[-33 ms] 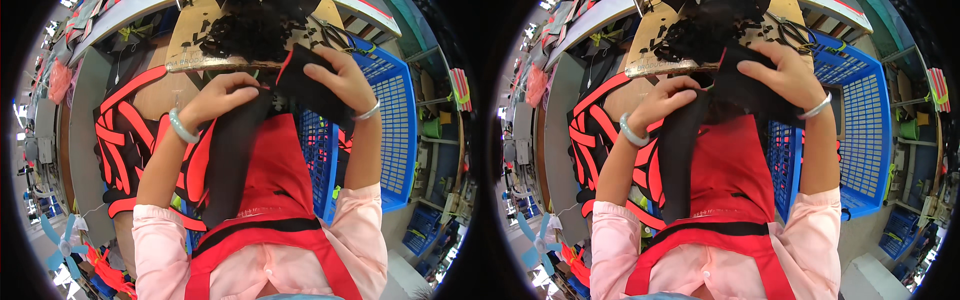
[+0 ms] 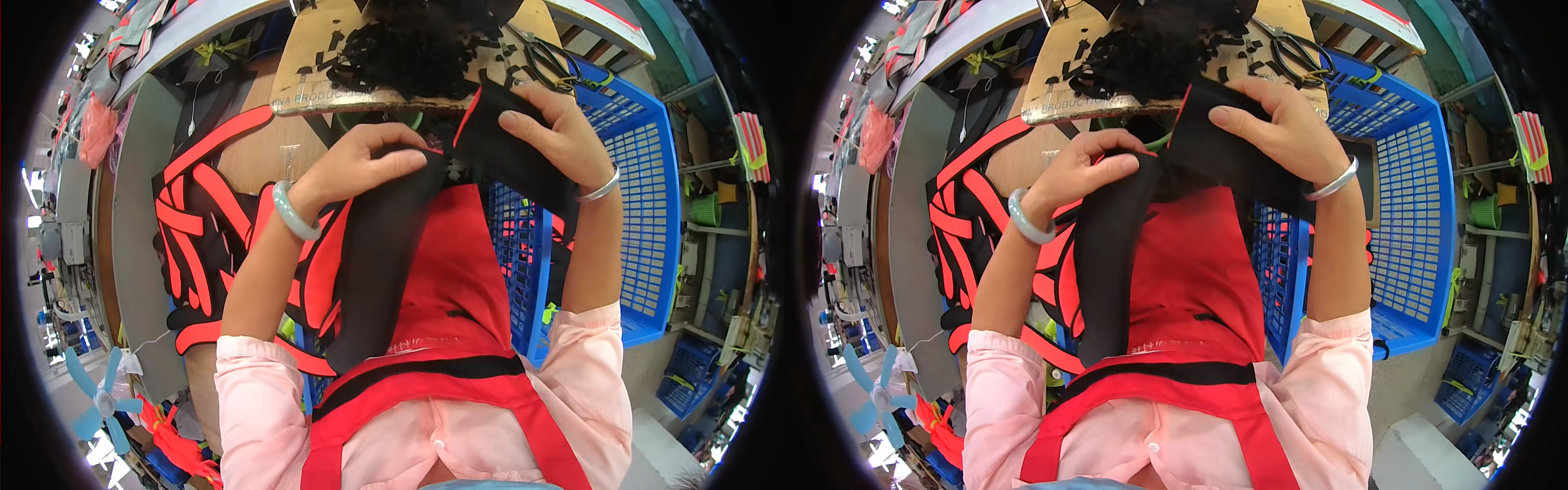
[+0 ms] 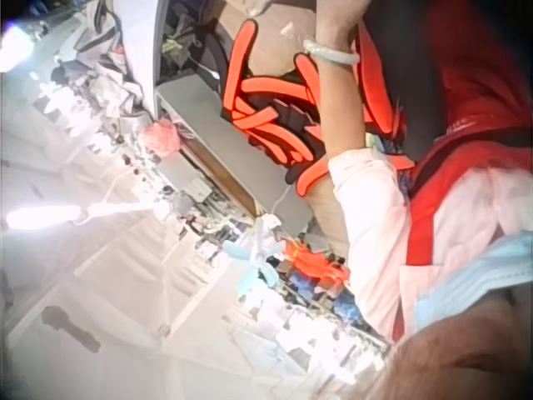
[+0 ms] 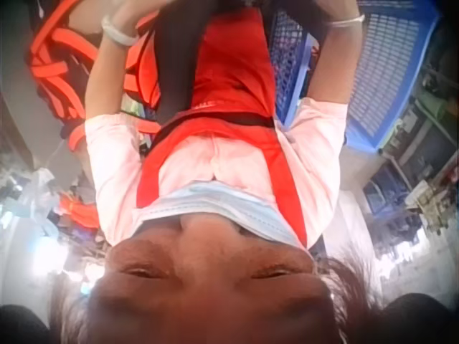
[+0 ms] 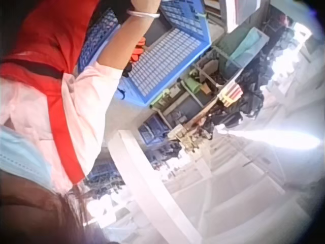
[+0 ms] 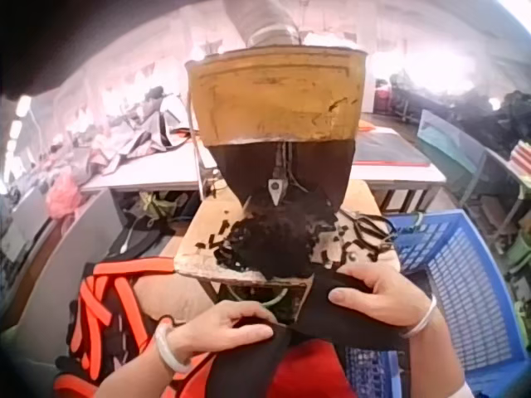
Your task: The person sews red reflective strips onto black fabric pieces using a sewing machine. They repeatedly pick up fabric from a blue basket, align the strips, feed the material through the machine, and trim excess fabric with scissors. The finished pieces are placed back into the basket.
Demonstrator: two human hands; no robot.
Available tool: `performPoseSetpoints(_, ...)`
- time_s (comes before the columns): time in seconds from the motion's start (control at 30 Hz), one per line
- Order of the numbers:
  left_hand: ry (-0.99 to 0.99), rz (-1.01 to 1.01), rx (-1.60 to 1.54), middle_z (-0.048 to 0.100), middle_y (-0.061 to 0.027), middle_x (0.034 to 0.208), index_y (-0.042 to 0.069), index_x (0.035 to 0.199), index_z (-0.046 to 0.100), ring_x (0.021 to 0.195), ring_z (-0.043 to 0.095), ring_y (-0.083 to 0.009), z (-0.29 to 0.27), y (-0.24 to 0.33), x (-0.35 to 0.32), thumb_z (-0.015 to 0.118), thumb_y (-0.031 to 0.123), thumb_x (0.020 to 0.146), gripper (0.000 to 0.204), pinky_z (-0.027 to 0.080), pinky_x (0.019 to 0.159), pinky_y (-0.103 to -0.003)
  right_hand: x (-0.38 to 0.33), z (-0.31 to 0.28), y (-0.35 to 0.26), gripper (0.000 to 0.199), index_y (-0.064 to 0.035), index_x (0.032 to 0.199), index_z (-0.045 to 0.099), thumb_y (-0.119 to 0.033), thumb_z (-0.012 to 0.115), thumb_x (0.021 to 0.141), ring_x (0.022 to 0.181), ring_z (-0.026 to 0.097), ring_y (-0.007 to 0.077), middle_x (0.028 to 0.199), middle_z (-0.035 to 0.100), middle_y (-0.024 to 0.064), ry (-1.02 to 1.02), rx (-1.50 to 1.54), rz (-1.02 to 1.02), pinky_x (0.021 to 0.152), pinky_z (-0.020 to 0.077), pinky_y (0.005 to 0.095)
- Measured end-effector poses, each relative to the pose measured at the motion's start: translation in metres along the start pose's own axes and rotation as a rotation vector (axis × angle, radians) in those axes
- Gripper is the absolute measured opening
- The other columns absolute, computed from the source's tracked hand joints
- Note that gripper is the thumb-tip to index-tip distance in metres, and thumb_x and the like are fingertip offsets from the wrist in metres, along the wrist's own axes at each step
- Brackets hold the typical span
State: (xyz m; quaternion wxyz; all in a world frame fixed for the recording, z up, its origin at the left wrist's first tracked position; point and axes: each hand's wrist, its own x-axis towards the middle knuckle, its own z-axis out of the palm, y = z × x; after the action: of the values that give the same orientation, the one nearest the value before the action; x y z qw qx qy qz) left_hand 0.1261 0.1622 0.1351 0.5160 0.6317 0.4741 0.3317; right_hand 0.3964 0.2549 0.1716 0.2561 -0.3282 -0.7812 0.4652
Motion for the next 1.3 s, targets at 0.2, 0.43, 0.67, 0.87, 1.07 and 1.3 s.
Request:
performPoseSetpoints(0.2, -0.082, -0.004, 0.287, 0.068, -0.0047, 0.092, -0.001, 0.102, 0.066, 0.087, 0.061, -0.0102, 0.029, 0.031, -0.032, 0.074, 0.019, 0.082, 0.029, 0.048, 0.079, -0.024, -0.038, 0.032, 0.021, 0.052, -0.0064, 0.133, 0.051, -0.027, 0.068, 0.089, 0.098, 0.055, 0.0112, 0.114, 0.06, 0.0074, -0.056, 0.051, 0.24, 0.084, 0.0448, 0.0238)
performPoseSetpoints(0.43, 0.0, -0.075, 0.397, 0.068, -0.0077, 0.088, 0.001, 0.097, 0.066, 0.082, 0.064, -0.0185, 0.035, 0.042, -0.05, 0.072, 0.019, 0.08, 0.025, 0.05, 0.075, -0.03, -0.075, 0.109, 0.02, 0.032, -0.0055, 0.114, 0.064, -0.019, 0.065, 0.085, 0.087, 0.065, 0.039, 0.09, 0.067, 0.0198, 0.001, -0.029, 0.039, 0.078, 0.0522, 0.0407)
performPoseSetpoints(0.67, 0.019, 0.185, 0.763, 0.066, -0.0116, 0.095, 0.002, 0.091, 0.063, 0.086, 0.061, -0.0337, 0.043, 0.019, -0.053, 0.071, 0.019, 0.076, 0.024, 0.047, 0.074, -0.04, -0.073, 0.049, -0.003, 0.027, -0.0019, 0.097, 0.065, -0.026, 0.065, 0.085, 0.075, 0.061, 0.0402, 0.08, 0.066, 0.0205, -0.367, -0.47, -0.048, 0.066, 0.0493, 0.0447)
performPoseSetpoints(0.87, 0.165, 0.22, 0.544, 0.052, -0.019, 0.13, 0.004, 0.121, 0.057, 0.12, 0.052, -0.036, 0.095, 0.0, -0.079, 0.076, 0.022, 0.073, 0.055, 0.043, 0.1, -0.041, -0.073, 0.025, -0.012, 0.033, 0.0028, 0.085, 0.064, -0.03, 0.064, 0.09, 0.061, 0.048, 0.0229, 0.067, 0.055, 0.0151, -0.714, -0.073, 0.098, 0.06, 0.0418, 0.0329)
performPoseSetpoints(1.07, 0.283, 0.203, 0.478, 0.057, -0.0193, 0.126, 0.005, 0.135, 0.048, 0.115, 0.057, -0.0357, 0.144, -0.01, -0.094, 0.065, 0.001, 0.081, 0.057, 0.047, 0.096, -0.04, -0.084, 0.041, 0.034, 0.032, -0.0007, 0.089, 0.066, -0.031, 0.059, 0.097, 0.07, 0.053, 0.0042, 0.072, 0.06, -0.0029, -0.644, 0.396, 0.252, 0.061, 0.0425, 0.024)
performPoseSetpoints(1.3, 0.272, 0.22, 0.589, 0.068, -0.012, 0.093, 0.006, 0.104, 0.065, 0.081, 0.066, -0.0311, 0.125, -0.016, -0.069, 0.062, 0.008, 0.088, 0.017, 0.052, 0.068, -0.039, -0.123, 0.108, 0.083, 0.029, -0.0035, 0.113, 0.06, -0.029, 0.056, 0.099, 0.097, 0.054, 0.0034, 0.103, 0.061, -0.0026, -0.401, 0.664, 0.465, 0.088, 0.044, 0.0228)
